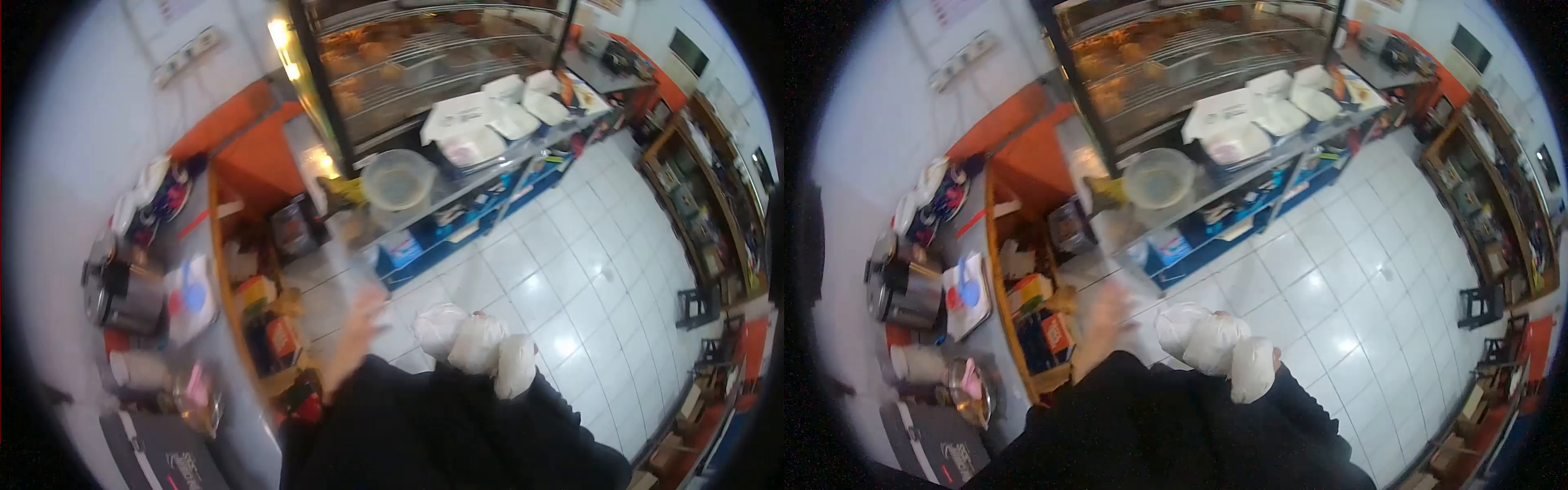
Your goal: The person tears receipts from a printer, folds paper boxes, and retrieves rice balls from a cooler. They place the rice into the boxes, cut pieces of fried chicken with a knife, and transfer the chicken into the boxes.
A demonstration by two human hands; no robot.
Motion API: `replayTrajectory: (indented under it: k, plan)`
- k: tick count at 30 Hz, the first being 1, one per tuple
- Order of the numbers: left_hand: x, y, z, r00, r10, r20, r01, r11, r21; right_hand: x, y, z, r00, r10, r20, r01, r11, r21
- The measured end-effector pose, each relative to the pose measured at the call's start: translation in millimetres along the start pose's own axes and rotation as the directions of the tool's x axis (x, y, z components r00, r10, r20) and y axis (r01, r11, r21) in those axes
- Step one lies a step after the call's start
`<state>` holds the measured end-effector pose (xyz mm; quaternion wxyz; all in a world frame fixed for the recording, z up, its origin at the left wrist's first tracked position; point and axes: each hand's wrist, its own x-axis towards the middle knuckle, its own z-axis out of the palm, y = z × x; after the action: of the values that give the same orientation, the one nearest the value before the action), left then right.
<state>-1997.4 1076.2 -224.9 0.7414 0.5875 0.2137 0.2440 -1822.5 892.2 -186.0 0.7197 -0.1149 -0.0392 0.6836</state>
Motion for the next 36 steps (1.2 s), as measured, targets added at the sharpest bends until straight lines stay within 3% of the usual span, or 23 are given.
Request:
replayTrajectory:
  k: [1,3,7,9,11,13,14,15,17,19,20,21,23,24,26,27,29,30,31,32,34,35,36]
  plan:
    - [21.5,1.0,51.0,0.974,-0.064,0.220,0.106,0.976,-0.189,-10.3,-21.1,-6.4,0.999,-0.046,-0.023,0.046,0.999,0.011]
    - [56.3,-4.1,120.8,0.910,-0.206,0.360,0.183,0.978,0.096,-25.1,-60.4,-13.8,0.991,-0.109,-0.072,0.113,0.993,0.043]
    - [127.3,-6.9,186.7,0.872,-0.336,0.355,0.378,0.924,-0.052,-33.9,-128.4,-33.1,0.972,-0.189,-0.139,0.202,0.976,0.085]
    - [167.2,-21.0,198.5,0.813,-0.434,0.388,0.564,0.750,-0.344,-37.4,-155.3,-72.2,0.964,-0.228,-0.136,0.233,0.972,0.024]
    - [214.7,-42.6,210.8,0.820,-0.387,0.422,0.550,0.737,-0.394,-26.6,-197.1,-93.7,0.955,-0.272,-0.119,0.269,0.962,-0.046]
    - [267.1,-60.5,228.3,0.827,-0.333,0.453,0.562,0.452,-0.693,-12.7,-241.0,-96.2,0.938,-0.319,-0.132,0.307,0.946,-0.103]
    - [298.5,-69.9,233.4,0.851,-0.342,0.398,0.521,0.459,-0.719,-5.0,-265.8,-100.6,0.936,-0.323,-0.138,0.310,0.945,-0.108]
    - [331.5,-76.1,247.2,0.900,-0.344,0.266,0.418,0.517,-0.747,-1.4,-289.2,-105.7,0.895,-0.366,-0.254,0.359,0.930,-0.074]
    - [405.0,-91.4,261.2,0.970,-0.232,0.072,0.228,0.764,-0.603,6.1,-342.2,-116.1,0.838,-0.393,-0.378,0.403,0.914,-0.056]
    - [479.2,-87.0,276.7,0.950,-0.274,-0.148,0.156,0.830,-0.536,22.3,-410.6,-122.4,0.862,-0.484,-0.152,0.448,0.867,-0.219]
    - [513.1,-126.1,274.8,0.961,-0.046,-0.274,-0.049,0.943,-0.329,32.1,-444.7,-119.6,0.845,-0.506,-0.171,0.431,0.835,-0.341]
    - [537.9,-131.2,280.8,0.959,-0.054,-0.279,-0.040,0.947,-0.319,43.0,-478.5,-118.5,0.829,-0.529,-0.183,0.406,0.793,-0.454]
    - [588.5,-135.2,295.4,0.776,-0.266,-0.572,0.054,0.931,-0.360,65.2,-543.0,-130.3,0.825,-0.497,-0.268,0.319,0.802,-0.506]
    - [605.8,-146.5,296.5,0.774,-0.254,-0.580,0.041,0.934,-0.354,81.8,-577.6,-155.1,0.854,-0.472,-0.220,0.291,0.783,-0.549]
    - [623.3,-175.7,287.6,0.648,-0.211,-0.732,0.183,0.976,-0.120,128.8,-639.1,-180.3,0.911,-0.392,-0.127,0.219,0.721,-0.657]
    - [628.2,-183.7,286.4,0.631,-0.206,-0.748,0.173,0.977,-0.124,154.8,-661.2,-188.8,0.935,-0.325,-0.140,0.175,0.768,-0.616]
    - [628.8,-196.9,282.6,0.618,0.037,-0.785,0.299,0.913,0.279,208.9,-701.2,-214.2,0.988,-0.059,-0.143,-0.030,0.833,-0.552]
    - [626.1,-202.2,278.8,0.584,0.045,-0.810,0.301,0.915,0.268,234.5,-712.9,-233.6,0.979,0.102,-0.177,-0.173,0.876,-0.450]
    - [621.3,-205.3,275.2,0.610,0.257,-0.750,0.499,0.610,0.615,260.6,-719.8,-254.3,0.954,0.203,-0.222,-0.285,0.844,-0.454]
    - [621.1,-205.6,278.1,0.682,0.395,-0.616,0.616,0.142,0.774,279.0,-720.2,-267.6,0.927,0.274,-0.256,-0.366,0.808,-0.462]
    - [620.1,-188.7,308.0,0.610,0.412,-0.676,0.686,0.152,0.712,300.9,-712.8,-308.7,0.901,0.366,-0.232,-0.433,0.779,-0.453]
    - [620.1,-179.0,323.9,0.571,0.420,-0.705,0.719,0.159,0.677,299.9,-713.1,-302.0,0.920,0.338,-0.197,-0.390,0.765,-0.512]
    - [620.3,-173.5,338.3,0.570,0.463,-0.679,0.527,0.427,0.734,298.1,-714.0,-298.0,0.904,0.367,-0.219,-0.427,0.765,-0.481]
